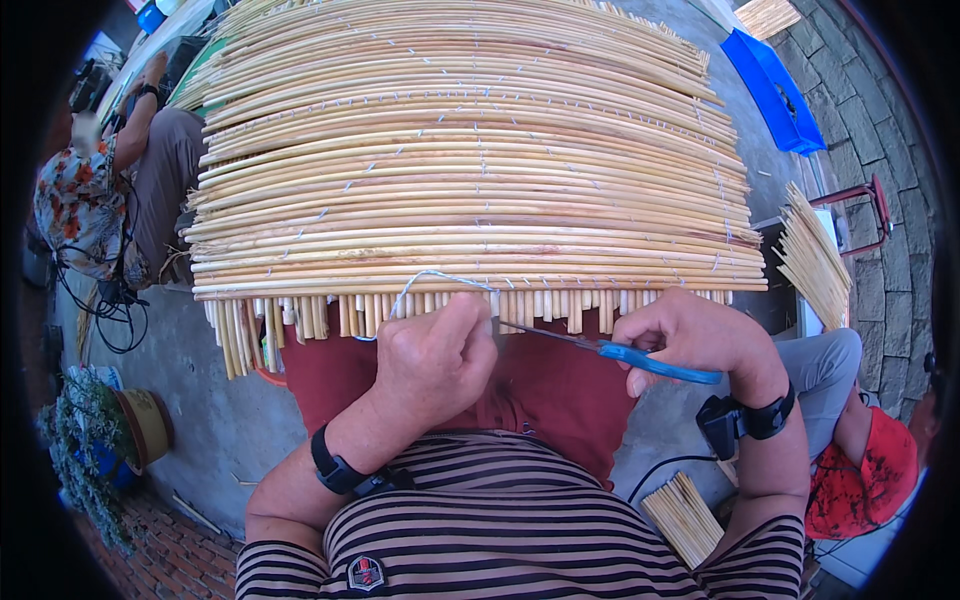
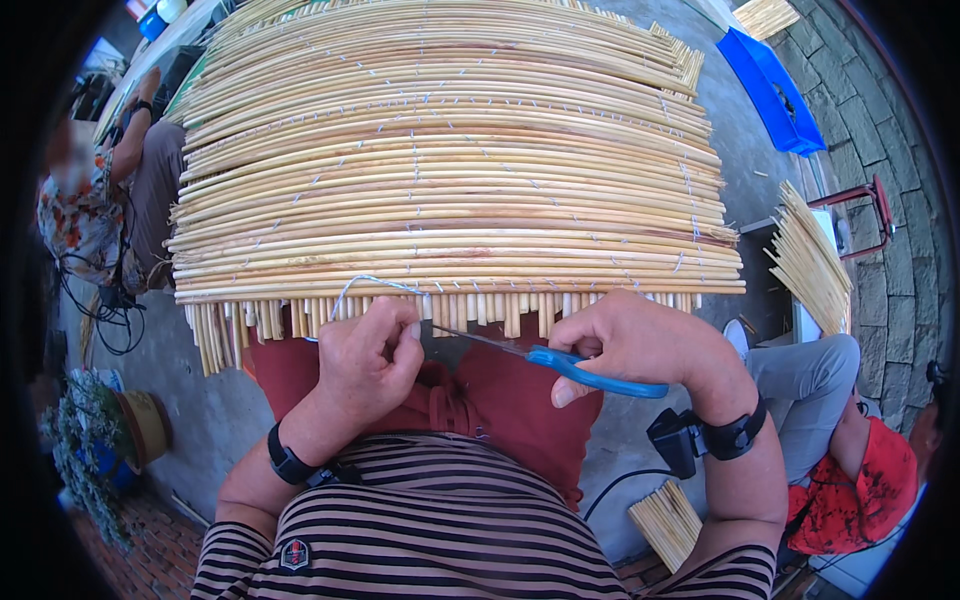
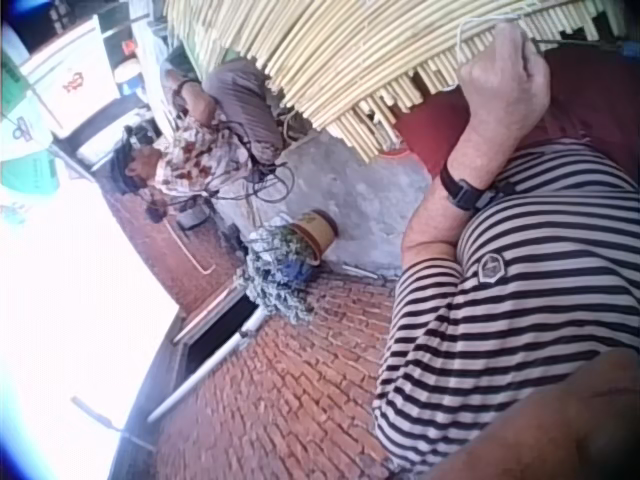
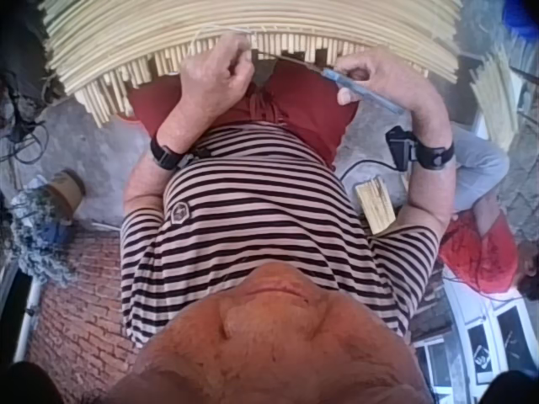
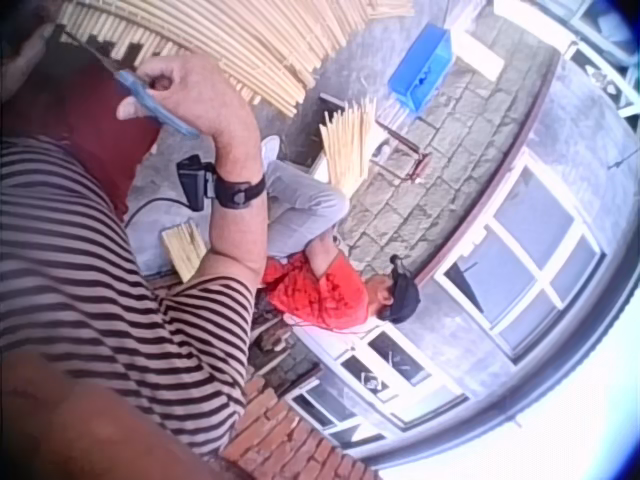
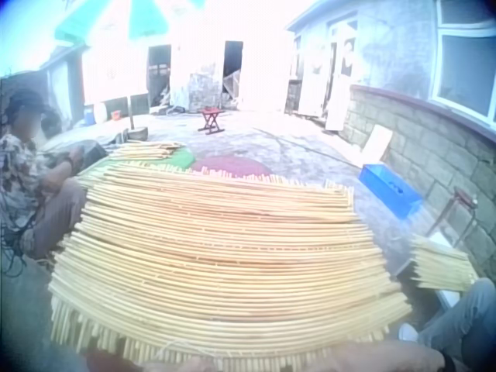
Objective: The person weaves a bamboo mat by hand and with a needle, threading a string through rows of bamboo sticks, tying knots, and cutting the string with scissors.
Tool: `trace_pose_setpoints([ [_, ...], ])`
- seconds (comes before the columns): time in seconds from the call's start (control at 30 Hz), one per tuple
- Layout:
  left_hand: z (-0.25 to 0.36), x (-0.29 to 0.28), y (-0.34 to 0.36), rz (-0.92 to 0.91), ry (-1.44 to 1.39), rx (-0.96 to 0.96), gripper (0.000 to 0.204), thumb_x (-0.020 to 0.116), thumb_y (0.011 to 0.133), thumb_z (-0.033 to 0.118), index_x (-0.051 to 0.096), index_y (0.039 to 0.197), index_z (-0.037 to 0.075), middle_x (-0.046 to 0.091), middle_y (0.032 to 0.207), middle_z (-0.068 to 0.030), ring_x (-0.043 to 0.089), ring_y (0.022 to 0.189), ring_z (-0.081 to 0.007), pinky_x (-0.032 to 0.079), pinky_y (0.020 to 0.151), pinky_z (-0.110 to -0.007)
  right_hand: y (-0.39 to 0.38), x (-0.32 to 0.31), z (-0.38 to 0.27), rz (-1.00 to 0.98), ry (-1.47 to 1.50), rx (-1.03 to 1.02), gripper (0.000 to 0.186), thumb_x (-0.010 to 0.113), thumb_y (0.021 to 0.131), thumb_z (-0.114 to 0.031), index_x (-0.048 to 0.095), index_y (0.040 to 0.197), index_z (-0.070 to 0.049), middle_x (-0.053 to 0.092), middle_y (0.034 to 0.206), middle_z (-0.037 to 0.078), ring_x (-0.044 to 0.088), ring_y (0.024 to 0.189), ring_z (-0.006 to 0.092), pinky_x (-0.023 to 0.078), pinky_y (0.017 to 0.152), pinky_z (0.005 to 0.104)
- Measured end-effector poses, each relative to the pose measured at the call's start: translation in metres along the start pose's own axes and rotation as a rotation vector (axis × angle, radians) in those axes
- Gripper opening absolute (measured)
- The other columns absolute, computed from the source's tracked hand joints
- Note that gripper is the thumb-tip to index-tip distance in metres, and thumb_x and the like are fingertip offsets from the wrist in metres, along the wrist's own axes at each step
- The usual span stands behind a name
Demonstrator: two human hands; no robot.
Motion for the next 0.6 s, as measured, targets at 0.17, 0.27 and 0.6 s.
trace_pose_setpoints([
  [0.17,-0.001,-0.002,0.000,0.002,-0.072,0.035,0.015,0.064,0.075,-0.006,0.059,0.083,0.005,0.052,0.052,-0.0030,0.055,0.041,-0.0146,0.041,0.041,-0.028,-0.003,0.002,-0.002,-0.136,-0.128,0.054,0.041,0.080,0.078,-0.039,0.064,0.095,-0.006,0.058,0.062,0.004,0.050,0.055,0.0135,0.038,0.052,0.0310],
  [0.27,-0.003,-0.004,-0.002,-0.025,-0.099,0.050,0.016,0.065,0.074,-0.006,0.058,0.083,0.005,0.053,0.054,-0.0035,0.055,0.042,-0.0165,0.041,0.042,-0.030,-0.012,0.004,-0.010,-0.098,-0.154,-0.008,0.040,0.077,0.080,-0.042,0.063,0.093,-0.007,0.057,0.062,0.006,0.054,0.057,0.0184,0.039,0.054,0.0337],
  [0.6,0.006,-0.016,-0.028,-0.613,0.030,0.381,0.014,0.069,0.077,0.011,0.056,0.077,0.009,0.050,0.063,-0.0012,0.057,0.058,-0.0177,0.045,0.049,-0.033,-0.055,0.091,0.144,0.278,0.985,-0.291,0.051,0.085,0.071,-0.036,0.066,0.101,0.001,0.062,0.074,0.007,0.062,0.068,0.0163,0.050,0.061,0.0292],
])
Point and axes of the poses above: each hand's wrist, its own y-axis towards the middle knuckle, its own x-axis out of the palm, z = x × y, the point moved 4 cm from there along y, towards the middle knuckle
